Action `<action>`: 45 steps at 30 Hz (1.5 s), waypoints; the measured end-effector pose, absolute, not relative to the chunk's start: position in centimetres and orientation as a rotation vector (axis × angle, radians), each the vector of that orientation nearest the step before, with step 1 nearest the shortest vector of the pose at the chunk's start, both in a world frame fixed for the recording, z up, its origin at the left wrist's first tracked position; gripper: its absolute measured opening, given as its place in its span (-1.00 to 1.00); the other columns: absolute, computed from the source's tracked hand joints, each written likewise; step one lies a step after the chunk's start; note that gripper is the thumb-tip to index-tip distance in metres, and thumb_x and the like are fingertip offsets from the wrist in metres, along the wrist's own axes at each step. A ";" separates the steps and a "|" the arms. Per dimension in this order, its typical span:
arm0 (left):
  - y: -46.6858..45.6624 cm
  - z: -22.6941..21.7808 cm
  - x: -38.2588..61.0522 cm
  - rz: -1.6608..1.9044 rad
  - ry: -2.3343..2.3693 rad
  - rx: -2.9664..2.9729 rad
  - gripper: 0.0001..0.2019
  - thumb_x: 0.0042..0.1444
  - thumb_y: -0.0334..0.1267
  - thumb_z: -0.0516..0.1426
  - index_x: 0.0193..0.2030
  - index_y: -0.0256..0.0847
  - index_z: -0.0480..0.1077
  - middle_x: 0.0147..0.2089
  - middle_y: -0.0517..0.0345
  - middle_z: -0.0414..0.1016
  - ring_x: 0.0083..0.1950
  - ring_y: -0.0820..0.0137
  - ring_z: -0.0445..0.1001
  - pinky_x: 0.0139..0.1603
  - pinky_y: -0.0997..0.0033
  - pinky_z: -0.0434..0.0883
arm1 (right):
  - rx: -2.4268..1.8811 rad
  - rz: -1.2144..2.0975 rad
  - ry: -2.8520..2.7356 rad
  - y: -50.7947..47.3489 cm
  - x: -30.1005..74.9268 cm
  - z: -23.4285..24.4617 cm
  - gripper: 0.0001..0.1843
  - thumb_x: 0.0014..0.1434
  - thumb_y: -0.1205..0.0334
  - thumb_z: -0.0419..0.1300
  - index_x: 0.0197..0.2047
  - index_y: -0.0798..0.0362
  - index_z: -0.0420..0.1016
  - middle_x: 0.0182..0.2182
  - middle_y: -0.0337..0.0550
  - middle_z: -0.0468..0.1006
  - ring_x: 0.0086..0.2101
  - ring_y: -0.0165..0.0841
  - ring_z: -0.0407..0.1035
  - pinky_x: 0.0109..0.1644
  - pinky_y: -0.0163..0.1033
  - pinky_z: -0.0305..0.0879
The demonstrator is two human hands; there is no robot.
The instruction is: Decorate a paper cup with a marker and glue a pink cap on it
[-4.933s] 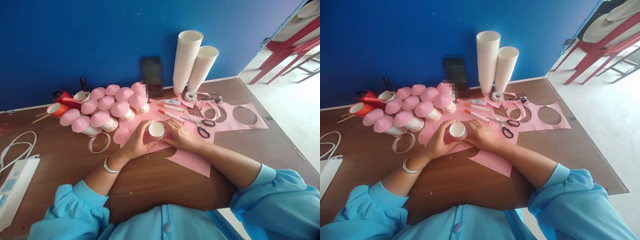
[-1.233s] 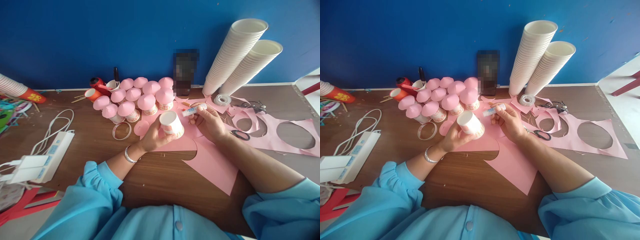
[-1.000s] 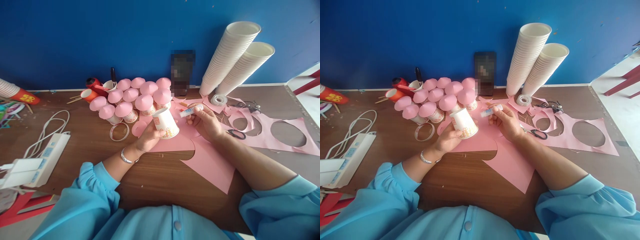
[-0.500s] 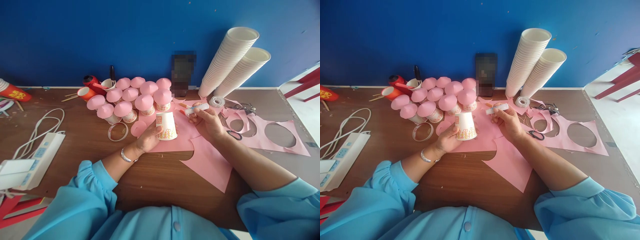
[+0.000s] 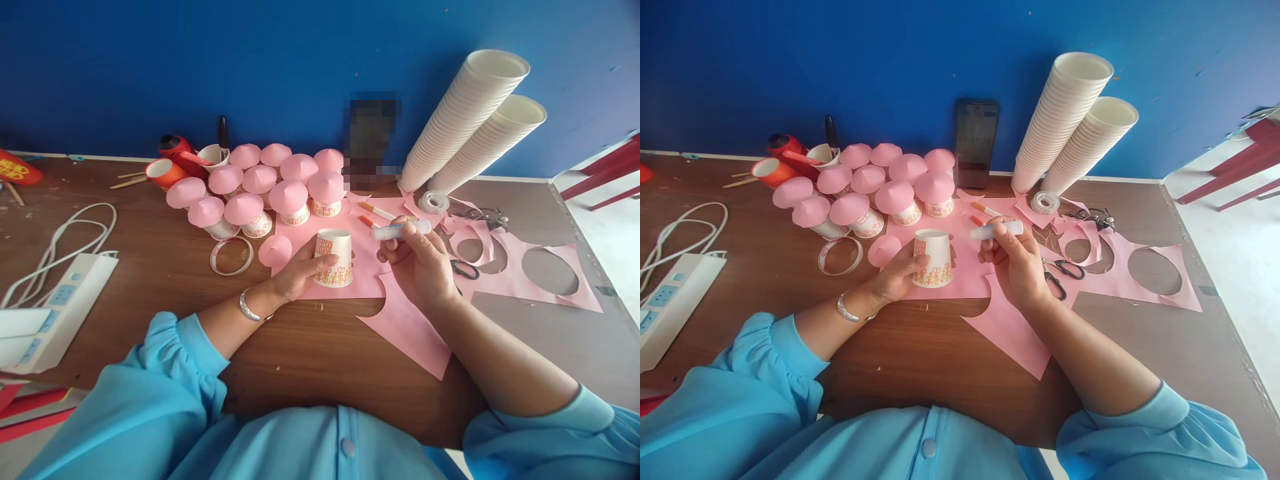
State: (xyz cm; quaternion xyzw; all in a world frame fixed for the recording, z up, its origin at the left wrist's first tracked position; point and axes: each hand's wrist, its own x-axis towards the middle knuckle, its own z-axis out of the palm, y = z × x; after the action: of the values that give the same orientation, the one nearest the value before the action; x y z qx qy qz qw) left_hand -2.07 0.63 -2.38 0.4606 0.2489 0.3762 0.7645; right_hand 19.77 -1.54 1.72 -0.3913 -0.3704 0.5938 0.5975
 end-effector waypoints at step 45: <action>-1.3 3.1 -1.9 1.261 0.670 1.849 -0.93 0.27 -0.27 0.27 -0.15 -0.14 0.47 -0.24 0.16 0.54 -0.26 0.43 0.45 -0.28 0.36 0.41 | -0.809 1.793 -1.095 -4.9 18.5 2.1 -0.62 0.38 -0.12 0.18 0.01 0.02 0.42 -0.59 -0.43 0.25 -0.65 -0.51 0.02 -0.59 -0.35 0.03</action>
State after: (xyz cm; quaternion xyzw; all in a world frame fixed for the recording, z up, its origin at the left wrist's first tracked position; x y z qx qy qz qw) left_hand -1.85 -1.27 3.08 0.7281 0.2637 0.4965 0.3921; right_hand 18.55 -4.92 2.12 -0.3245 -0.4388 0.7189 0.4305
